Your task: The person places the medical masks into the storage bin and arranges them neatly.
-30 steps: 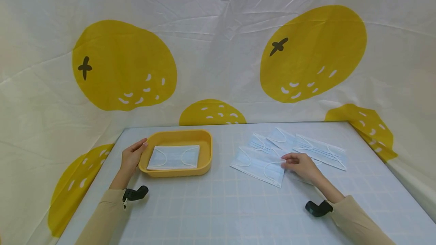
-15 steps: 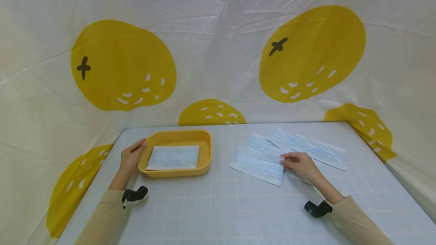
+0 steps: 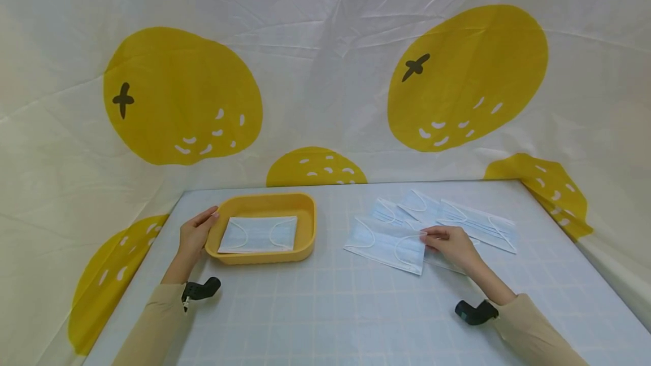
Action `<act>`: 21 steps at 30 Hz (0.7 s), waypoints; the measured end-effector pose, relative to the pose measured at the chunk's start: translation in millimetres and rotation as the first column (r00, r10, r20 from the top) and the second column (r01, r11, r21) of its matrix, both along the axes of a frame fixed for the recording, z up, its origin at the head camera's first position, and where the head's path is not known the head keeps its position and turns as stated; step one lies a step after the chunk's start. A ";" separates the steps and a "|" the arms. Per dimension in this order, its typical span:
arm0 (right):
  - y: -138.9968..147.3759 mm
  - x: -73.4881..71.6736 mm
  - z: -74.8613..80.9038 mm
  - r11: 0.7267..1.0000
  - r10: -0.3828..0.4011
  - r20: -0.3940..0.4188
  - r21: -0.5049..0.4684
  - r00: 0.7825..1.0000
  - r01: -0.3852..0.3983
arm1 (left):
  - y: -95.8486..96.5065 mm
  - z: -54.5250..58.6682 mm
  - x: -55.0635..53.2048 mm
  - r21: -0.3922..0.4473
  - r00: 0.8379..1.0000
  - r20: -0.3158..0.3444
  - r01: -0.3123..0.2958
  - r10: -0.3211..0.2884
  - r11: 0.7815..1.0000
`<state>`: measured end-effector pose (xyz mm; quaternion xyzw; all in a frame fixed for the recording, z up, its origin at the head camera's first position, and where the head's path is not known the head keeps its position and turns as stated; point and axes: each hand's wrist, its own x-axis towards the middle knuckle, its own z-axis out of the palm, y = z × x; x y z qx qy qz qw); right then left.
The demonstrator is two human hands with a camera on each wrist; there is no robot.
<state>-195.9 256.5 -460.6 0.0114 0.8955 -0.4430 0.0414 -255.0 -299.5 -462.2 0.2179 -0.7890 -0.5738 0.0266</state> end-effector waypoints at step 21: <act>-0.7 -5.0 17.7 0.983 -0.012 0.117 -0.181 0.993 0.033 | -1.1 -0.4 -2.6 0.037 1.000 0.021 -0.008 0.007 0.999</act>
